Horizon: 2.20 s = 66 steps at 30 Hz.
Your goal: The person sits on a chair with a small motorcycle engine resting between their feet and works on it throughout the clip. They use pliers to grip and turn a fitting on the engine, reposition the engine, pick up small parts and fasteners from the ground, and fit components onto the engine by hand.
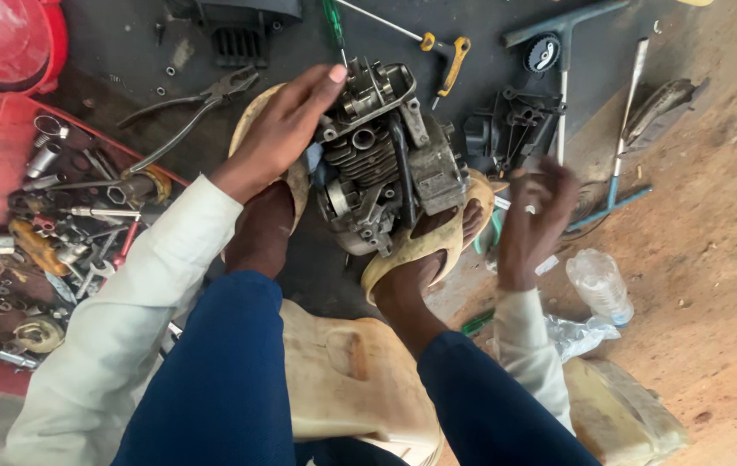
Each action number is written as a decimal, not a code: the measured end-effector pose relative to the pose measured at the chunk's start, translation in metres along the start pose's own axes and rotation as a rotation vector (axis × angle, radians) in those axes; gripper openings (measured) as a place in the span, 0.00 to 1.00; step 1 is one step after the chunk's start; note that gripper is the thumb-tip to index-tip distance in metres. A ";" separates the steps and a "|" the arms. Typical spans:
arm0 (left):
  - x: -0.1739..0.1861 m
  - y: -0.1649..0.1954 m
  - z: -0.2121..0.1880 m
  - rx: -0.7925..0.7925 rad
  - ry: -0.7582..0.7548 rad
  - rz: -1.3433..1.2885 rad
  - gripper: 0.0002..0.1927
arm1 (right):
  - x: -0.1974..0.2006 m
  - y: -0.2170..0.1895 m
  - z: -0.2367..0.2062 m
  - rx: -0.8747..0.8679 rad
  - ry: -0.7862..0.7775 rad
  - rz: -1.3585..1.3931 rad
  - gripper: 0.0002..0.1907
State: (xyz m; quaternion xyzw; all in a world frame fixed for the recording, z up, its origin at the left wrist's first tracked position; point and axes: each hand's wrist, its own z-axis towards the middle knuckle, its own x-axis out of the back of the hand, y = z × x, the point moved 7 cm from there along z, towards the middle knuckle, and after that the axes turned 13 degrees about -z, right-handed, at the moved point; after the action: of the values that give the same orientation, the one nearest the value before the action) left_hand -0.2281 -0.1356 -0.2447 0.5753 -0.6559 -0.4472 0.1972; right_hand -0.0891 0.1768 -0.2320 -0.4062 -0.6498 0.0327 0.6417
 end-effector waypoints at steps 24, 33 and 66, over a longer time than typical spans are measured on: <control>0.041 -0.025 -0.029 -0.044 0.165 -0.234 0.22 | -0.012 0.050 0.069 -0.165 -0.200 0.584 0.17; 0.037 0.011 -0.044 -0.289 0.170 -0.059 0.16 | 0.034 0.020 0.060 -0.219 -0.082 0.796 0.16; -0.006 0.044 -0.080 -0.417 -0.001 0.391 0.26 | -0.012 -0.168 0.001 0.395 -0.359 0.021 0.26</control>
State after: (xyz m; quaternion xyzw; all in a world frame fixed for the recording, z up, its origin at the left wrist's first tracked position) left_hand -0.1901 -0.1612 -0.1658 0.3846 -0.6485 -0.5260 0.3936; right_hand -0.1738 0.0582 -0.1472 -0.2676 -0.7300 0.2372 0.5824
